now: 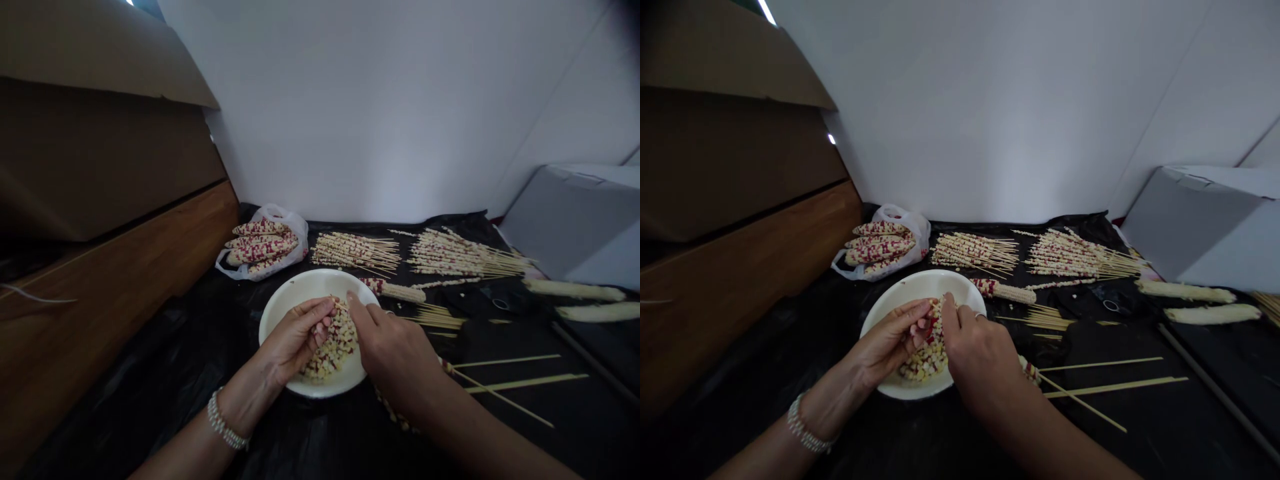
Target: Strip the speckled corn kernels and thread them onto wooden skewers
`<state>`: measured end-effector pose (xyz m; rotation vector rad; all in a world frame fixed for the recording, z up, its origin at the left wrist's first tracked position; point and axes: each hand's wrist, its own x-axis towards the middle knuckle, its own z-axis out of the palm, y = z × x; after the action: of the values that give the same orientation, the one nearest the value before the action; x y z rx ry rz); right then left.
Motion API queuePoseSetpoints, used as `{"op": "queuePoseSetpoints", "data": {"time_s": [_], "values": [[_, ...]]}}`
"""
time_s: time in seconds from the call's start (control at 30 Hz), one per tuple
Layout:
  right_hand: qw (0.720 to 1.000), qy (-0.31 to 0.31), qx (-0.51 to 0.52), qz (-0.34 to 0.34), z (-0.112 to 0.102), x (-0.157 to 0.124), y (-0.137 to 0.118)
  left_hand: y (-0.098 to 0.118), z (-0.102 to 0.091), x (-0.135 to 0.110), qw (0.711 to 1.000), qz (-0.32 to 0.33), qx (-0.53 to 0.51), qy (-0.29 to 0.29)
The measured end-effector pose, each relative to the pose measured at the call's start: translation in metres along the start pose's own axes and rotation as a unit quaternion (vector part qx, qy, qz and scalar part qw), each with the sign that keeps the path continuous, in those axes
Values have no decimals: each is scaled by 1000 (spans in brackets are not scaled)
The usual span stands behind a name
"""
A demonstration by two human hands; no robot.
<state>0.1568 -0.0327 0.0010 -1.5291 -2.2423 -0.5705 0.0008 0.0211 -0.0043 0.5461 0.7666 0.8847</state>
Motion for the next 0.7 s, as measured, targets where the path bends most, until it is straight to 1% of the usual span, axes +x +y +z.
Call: {"op": "queuePoseSetpoints", "data": {"time_s": [0.07, 0.13, 0.23, 0.3, 0.37, 0.4, 0.47, 0.57, 0.7], "values": [[1000, -5, 5, 3, 1, -1, -2, -2, 0, -1, 1000, -16, 17, -11], [1000, 2, 15, 2, 4, -2, -3, -5, 1, -3, 999, -39, 28, -18], [999, 0, 35, 4, 6, -1, -1, -6, 2, -3, 998, -60, -5, -22], [999, -8, 38, 10, 5, 0, 1, -5, 2, -1, 996, -66, -53, -1], [999, -17, 34, 18, 3, 1, 4, -2, -1, 2, 991, -80, -94, 43], [999, -20, 32, 22, 3, 1, 5, 0, -3, 4, 988, -89, -106, 64], [999, -21, 33, 27, 2, 1, 6, 2, -6, 7, 984, -100, -119, 87], [999, -11, 37, 25, 3, 0, 7, 2, -8, 9, 983, -103, -120, 88], [999, -6, 42, 17, 5, 0, 7, 0, -6, 8, 987, -97, -109, 74]]}}
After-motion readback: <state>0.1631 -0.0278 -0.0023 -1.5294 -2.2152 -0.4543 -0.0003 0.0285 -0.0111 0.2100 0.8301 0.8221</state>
